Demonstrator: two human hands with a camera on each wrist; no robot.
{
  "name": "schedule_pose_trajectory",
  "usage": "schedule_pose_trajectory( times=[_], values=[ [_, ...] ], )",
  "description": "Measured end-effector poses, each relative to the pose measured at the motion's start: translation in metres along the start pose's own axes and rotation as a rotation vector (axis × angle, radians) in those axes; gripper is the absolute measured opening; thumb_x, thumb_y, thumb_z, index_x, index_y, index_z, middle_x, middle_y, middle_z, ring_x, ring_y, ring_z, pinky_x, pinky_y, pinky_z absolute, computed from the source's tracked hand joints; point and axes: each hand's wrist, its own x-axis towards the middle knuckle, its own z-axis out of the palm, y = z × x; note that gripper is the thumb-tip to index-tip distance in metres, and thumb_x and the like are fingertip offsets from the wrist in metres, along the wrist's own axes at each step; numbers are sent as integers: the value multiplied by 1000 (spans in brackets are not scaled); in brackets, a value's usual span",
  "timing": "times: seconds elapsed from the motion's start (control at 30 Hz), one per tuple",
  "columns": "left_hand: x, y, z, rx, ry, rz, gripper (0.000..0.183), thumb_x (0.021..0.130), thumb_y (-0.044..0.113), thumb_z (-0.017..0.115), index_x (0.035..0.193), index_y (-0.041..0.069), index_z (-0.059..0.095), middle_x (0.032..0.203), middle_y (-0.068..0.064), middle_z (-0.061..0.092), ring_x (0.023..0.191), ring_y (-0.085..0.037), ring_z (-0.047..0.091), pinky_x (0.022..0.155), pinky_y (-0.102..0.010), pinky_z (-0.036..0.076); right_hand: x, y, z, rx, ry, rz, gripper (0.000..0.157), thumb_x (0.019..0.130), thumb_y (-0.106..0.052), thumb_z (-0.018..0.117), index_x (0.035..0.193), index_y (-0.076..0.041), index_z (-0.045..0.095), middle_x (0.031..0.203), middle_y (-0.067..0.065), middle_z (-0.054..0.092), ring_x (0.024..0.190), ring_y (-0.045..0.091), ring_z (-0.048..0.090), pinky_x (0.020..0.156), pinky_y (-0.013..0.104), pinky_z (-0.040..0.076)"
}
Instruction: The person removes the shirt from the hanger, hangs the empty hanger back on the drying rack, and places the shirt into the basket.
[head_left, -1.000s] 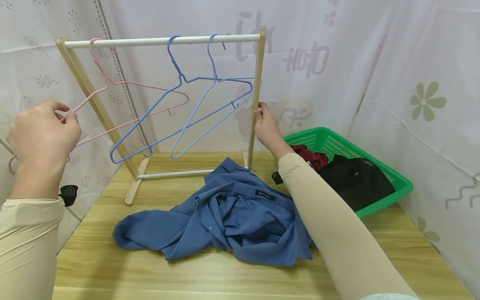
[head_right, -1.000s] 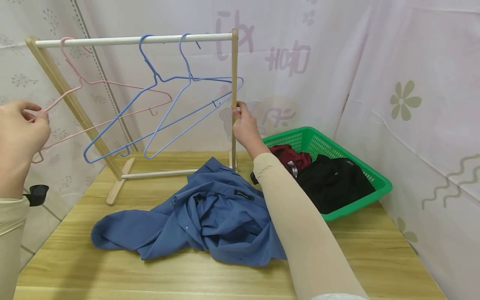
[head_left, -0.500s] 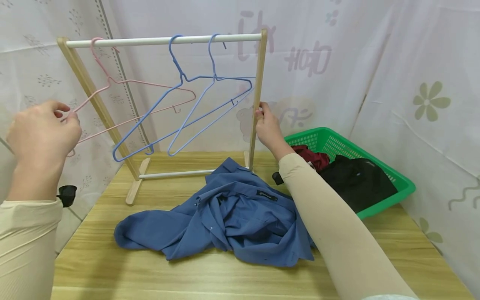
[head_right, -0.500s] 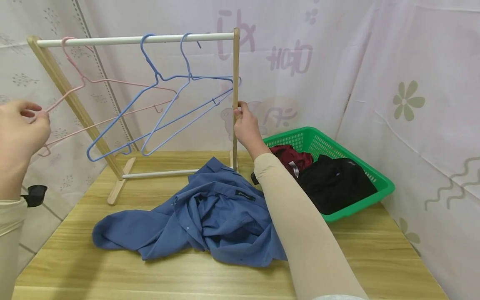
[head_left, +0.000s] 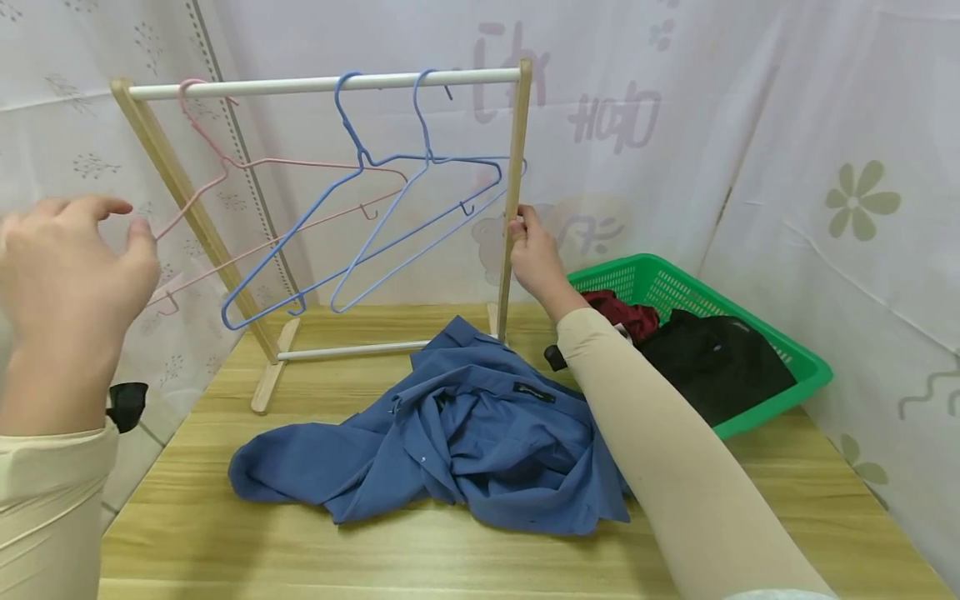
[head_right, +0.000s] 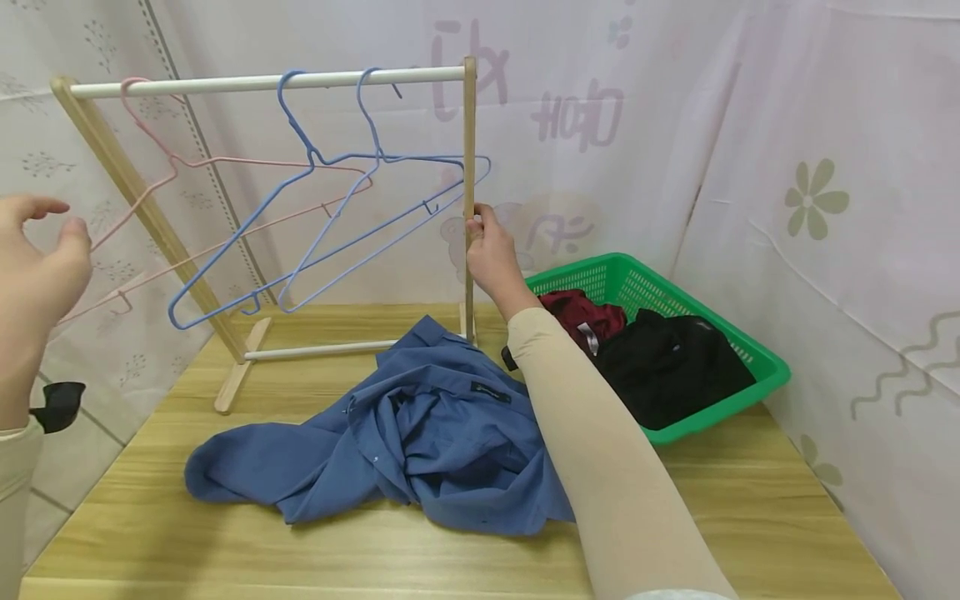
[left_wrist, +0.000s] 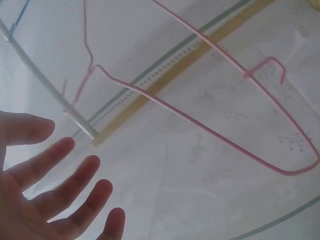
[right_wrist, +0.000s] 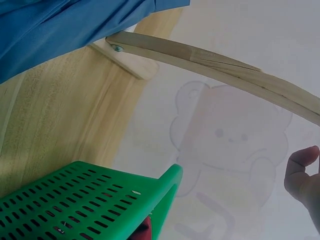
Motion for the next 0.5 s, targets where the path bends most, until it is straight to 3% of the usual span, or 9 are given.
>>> schedule_pose_trajectory(
  times=[0.13,0.23,0.37,0.5],
  values=[
    [-14,16,-1,-100,183,107,38,93,25,50,114,0,70,121,-27,65,111,-57,49,104,-59,31,-1,1,0,2,10,-14,48,103,-46,27,140,-19,40,114,15,61,107,35,59,89,50,50],
    [-22,27,-3,-148,265,185,36,92,25,53,107,-2,72,114,-28,67,104,-55,51,95,-60,34,-1,1,1,6,13,-14,47,103,-45,28,140,-18,40,115,15,61,108,34,59,90,50,50],
    [-34,38,-4,-212,305,237,33,92,23,54,103,-3,72,107,-28,68,100,-51,53,83,-57,35,-1,2,1,27,6,-10,48,103,-46,29,141,-19,40,117,15,62,108,33,59,91,50,50],
    [-53,44,2,-284,296,260,30,92,21,55,99,-2,73,99,-24,70,92,-43,57,77,-49,36,-2,3,-4,73,-18,-3,50,102,-47,33,143,-21,42,122,14,62,112,31,60,95,48,49]
  ],
)
